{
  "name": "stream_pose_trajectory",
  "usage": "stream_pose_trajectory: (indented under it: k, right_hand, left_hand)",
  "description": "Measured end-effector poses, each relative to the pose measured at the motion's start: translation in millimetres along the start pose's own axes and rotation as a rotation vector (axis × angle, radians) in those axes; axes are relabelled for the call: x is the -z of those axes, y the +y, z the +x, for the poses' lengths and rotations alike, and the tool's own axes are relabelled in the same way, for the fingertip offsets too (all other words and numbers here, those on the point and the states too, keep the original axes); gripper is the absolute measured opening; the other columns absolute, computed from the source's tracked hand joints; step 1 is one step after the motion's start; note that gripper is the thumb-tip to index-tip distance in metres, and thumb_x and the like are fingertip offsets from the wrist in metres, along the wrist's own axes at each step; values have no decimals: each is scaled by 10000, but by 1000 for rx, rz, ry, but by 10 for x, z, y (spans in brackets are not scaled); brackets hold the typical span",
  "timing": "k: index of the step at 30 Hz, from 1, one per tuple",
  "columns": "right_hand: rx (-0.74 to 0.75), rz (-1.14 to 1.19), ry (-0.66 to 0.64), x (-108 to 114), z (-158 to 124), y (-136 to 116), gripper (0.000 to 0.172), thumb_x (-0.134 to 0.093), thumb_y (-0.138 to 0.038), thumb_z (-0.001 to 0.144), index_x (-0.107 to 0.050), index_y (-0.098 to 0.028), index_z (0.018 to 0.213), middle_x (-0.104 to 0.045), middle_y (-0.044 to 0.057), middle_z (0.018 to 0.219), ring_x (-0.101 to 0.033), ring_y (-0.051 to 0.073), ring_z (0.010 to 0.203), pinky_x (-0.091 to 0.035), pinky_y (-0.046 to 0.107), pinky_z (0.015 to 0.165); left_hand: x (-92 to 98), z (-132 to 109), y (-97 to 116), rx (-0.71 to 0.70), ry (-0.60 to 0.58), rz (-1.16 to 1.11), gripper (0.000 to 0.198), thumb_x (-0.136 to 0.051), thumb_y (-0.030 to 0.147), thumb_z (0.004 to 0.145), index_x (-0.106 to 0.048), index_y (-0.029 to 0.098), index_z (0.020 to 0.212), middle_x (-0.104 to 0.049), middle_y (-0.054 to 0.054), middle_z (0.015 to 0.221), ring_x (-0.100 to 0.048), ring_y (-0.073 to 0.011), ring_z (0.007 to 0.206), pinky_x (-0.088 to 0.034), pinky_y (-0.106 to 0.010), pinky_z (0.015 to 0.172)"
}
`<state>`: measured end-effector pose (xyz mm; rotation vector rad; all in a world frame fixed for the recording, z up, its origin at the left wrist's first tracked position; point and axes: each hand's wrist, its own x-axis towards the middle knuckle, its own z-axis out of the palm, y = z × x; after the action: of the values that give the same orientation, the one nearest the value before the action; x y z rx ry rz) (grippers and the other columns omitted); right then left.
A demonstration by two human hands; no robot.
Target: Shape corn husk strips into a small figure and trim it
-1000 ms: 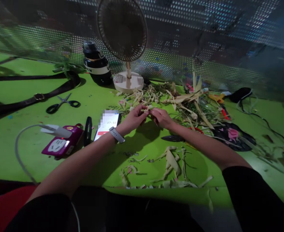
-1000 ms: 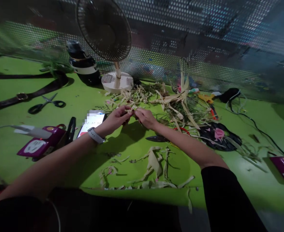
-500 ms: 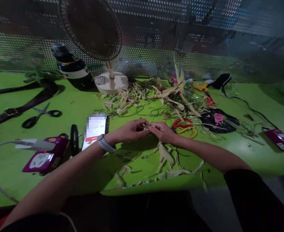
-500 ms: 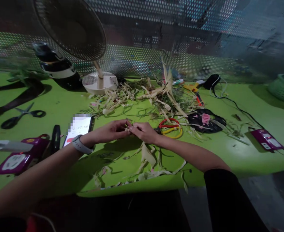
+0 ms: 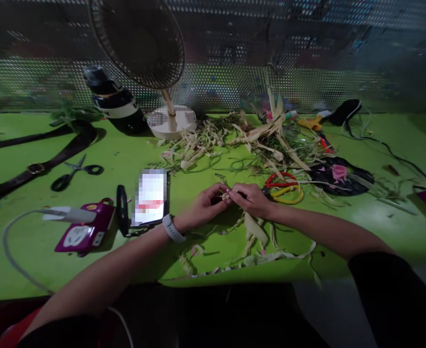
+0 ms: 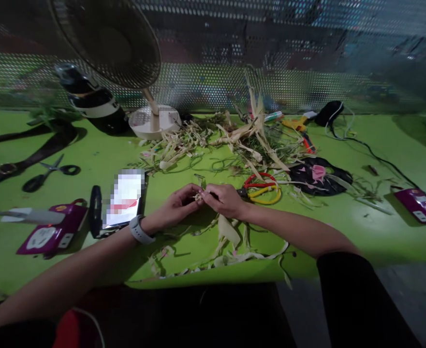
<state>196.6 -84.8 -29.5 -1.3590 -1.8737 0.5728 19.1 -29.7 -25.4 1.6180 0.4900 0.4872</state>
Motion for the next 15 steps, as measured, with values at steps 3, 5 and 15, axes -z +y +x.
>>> stream_pose_trajectory:
  k: [3, 5, 15]
  right_hand:
    - [-60, 72, 32, 18, 6, 6, 338, -406, -351, 906, -402, -212, 598, -391, -42, 539, -368, 103, 513, -283, 251, 542]
    - [-90, 112, 60, 23, 8, 13, 361, -390, -357, 919, -381, -214, 588, -369, -48, 522, -357, 101, 501, -281, 251, 534]
    - [-84, 252, -22, 9, -31, 25, 331, -399, -374, 937, -458, -208, 658, -420, -49, 519, -403, 104, 505, -325, 248, 533]
  left_hand:
    - [0, 4, -20, 22, 15, -47, 322, -604, 422, 844, -503, 172, 1021, -541, 30, 731, -483, -79, 626, -379, -182, 562]
    - [6, 13, -34, 37, 26, -93, 370, -593, 425, 853, -474, 175, 1098, -580, 22, 720, -530, -93, 627, -401, -194, 568]
    - [37, 43, -73, -132, 87, -16, 385, -551, 350, 899, -482, 147, 1219, -608, -26, 823, -559, -127, 766, -435, -248, 702]
